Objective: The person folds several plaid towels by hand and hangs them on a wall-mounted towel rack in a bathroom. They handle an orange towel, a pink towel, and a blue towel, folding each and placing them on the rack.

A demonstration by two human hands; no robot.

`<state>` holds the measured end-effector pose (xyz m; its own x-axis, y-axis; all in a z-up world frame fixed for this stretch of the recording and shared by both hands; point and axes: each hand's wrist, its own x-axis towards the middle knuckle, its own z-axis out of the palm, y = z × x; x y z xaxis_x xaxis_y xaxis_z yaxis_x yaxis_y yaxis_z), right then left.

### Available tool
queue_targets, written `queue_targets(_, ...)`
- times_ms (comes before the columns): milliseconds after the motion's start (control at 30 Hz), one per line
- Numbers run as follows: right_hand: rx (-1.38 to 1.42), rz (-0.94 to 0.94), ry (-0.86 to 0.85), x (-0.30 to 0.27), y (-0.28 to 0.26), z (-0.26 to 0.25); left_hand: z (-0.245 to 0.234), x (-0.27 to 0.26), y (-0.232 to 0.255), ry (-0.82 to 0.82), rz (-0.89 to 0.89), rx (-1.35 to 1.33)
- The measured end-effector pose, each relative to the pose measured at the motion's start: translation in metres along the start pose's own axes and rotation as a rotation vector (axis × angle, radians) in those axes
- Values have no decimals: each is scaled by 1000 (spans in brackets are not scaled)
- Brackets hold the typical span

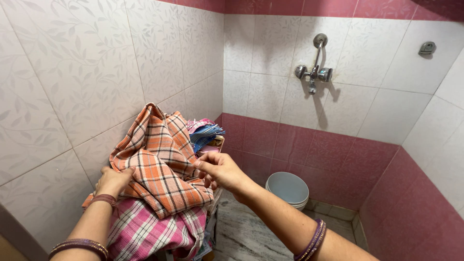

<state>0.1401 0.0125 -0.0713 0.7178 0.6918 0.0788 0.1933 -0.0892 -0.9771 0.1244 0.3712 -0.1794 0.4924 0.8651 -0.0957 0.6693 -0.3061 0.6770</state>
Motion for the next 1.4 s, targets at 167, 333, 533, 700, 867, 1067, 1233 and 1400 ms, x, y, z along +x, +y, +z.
queue_targets(167, -44, 17, -11, 8, 5, 8, 7, -1, 2, 22, -15, 22)
queue_targets(333, -86, 45, -13, 14, 13, 13, 14, -4, 5, 45, 8, 0)
queue_targets(533, -118, 89, -26, 18, 24, 15, 12, 0, 8, 121, -30, 14)
queue_targets(700, -127, 141, -12, 28, 33, 14, 3, 4, 11, 82, -23, 27)
queue_targets(867, -134, 130, -25, 39, 40, 14, 2, 19, 13, 234, 194, -315)
queue_targets(1067, -105, 52, -28, 54, 47, 19, 5, 19, 47, 584, 657, -530)
queue_targets(1233, -221, -78, 63, 73, 49, 30, -28, -33, 89, 362, 723, -807)
queue_targets(1400, -424, -173, 178, 81, 43, 37, -69, -84, 119, 313, 815, -906)
